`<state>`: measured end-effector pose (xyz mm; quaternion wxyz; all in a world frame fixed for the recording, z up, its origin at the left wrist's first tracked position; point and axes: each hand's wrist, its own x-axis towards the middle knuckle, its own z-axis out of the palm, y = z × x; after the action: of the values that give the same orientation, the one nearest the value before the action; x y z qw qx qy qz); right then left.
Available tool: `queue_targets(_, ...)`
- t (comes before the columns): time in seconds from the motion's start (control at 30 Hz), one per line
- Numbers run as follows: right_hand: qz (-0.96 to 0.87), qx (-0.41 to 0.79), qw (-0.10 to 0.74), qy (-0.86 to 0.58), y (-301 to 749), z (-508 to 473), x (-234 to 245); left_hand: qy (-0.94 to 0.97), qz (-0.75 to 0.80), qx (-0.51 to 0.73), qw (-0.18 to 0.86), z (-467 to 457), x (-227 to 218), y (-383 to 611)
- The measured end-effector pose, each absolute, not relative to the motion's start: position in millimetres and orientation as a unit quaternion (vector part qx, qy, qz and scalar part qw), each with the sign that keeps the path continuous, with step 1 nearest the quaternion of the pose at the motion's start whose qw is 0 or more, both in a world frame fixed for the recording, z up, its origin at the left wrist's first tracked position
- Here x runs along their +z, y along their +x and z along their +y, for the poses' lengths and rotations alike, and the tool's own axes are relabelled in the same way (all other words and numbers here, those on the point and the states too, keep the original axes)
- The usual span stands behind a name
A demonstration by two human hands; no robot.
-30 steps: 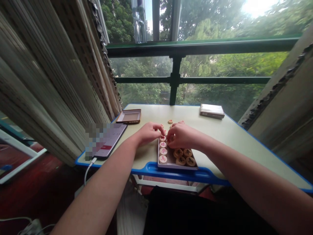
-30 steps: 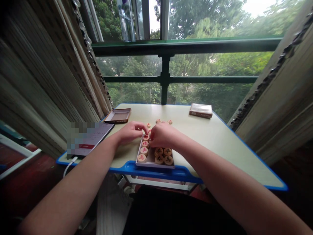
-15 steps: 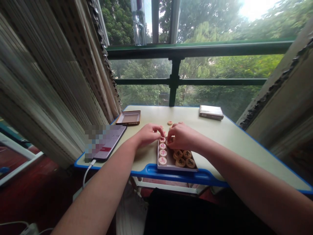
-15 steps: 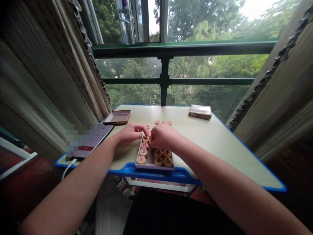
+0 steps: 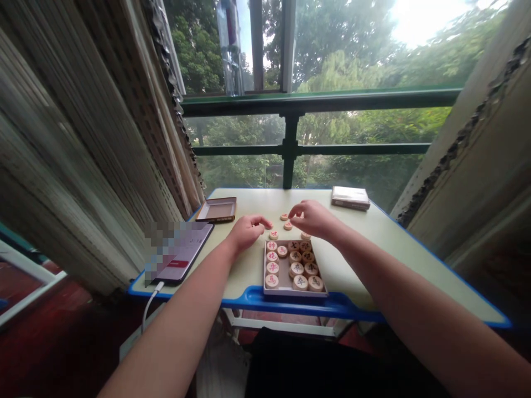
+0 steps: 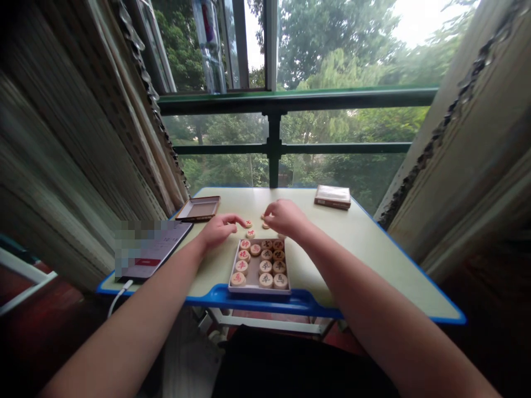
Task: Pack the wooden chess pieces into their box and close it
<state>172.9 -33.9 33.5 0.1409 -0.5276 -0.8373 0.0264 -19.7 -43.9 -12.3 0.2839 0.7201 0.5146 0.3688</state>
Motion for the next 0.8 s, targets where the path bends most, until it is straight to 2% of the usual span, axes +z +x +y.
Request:
queue_targets(0.07, -0.817, -0.003, 0.143, -0.559, 184, -19, 32, 0.709, 0.547, 0.387, 0.221, -37, -18, -21)
queue_targets(0.17, -0.813, 0.072, 0.088, -0.572, 196, -5, 26, 0.734, 0.526, 0.395, 0.168, -27, -26, -21)
queue_targets(0.23, -0.812, 0.092, 0.076, -0.571, 199, -2, 22, 0.750, 0.513, 0.375, 0.184, -21, -30, -19)
queue_targets(0.6, -0.797, 0.070, 0.149, -0.580, 208, 16, 5, 0.735, 0.545, 0.264, 0.304, 21, -20, -3)
queue_targets(0.8, -0.801, 0.064, 0.117, -0.584, 215, 24, -1, 0.765, 0.504, 0.291, 0.276, 34, -20, 10)
